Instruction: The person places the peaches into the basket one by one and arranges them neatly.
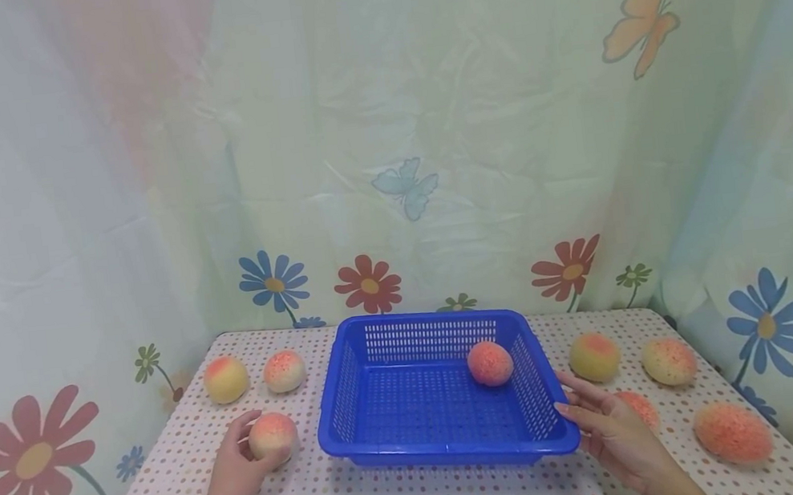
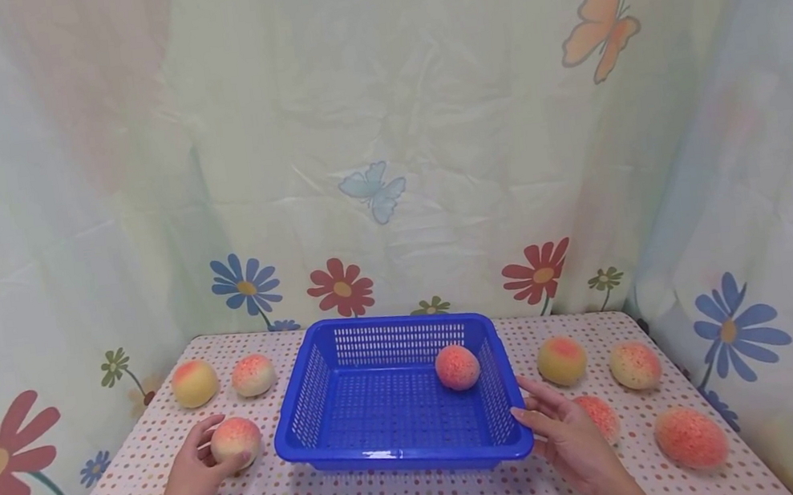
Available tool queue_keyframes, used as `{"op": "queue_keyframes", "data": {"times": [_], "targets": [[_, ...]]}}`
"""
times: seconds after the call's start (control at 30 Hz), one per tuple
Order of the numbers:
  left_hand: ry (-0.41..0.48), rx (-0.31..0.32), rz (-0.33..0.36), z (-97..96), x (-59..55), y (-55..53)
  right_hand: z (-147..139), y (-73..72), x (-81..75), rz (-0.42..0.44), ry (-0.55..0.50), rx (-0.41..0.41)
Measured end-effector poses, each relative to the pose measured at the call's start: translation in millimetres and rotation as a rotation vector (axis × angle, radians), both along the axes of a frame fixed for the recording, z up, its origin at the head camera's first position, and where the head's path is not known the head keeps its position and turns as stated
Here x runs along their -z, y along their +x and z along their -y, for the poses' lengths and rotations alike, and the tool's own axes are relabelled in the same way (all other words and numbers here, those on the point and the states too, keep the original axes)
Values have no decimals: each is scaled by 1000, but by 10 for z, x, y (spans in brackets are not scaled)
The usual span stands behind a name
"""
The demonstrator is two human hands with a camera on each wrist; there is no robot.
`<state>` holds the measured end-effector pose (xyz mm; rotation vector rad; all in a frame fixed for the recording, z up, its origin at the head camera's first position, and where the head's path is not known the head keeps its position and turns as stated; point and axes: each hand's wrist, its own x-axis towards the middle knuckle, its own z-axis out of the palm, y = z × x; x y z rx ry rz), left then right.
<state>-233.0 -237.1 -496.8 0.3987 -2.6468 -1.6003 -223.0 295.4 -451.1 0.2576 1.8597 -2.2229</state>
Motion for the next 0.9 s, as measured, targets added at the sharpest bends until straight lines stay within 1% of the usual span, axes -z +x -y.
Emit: {"op": "queue_keyframes", "data": {"times": [0.43, 0.8, 0.9], "targets": [[12, -6, -31, 9, 2, 21, 2, 2, -7, -9, -11, -10], [13, -20, -47, -65, -37, 35, 2, 7, -12, -8, -7, -3], [19, -17, -63, -87, -53, 45, 1, 8, -12, -8, -12, -1]]}}
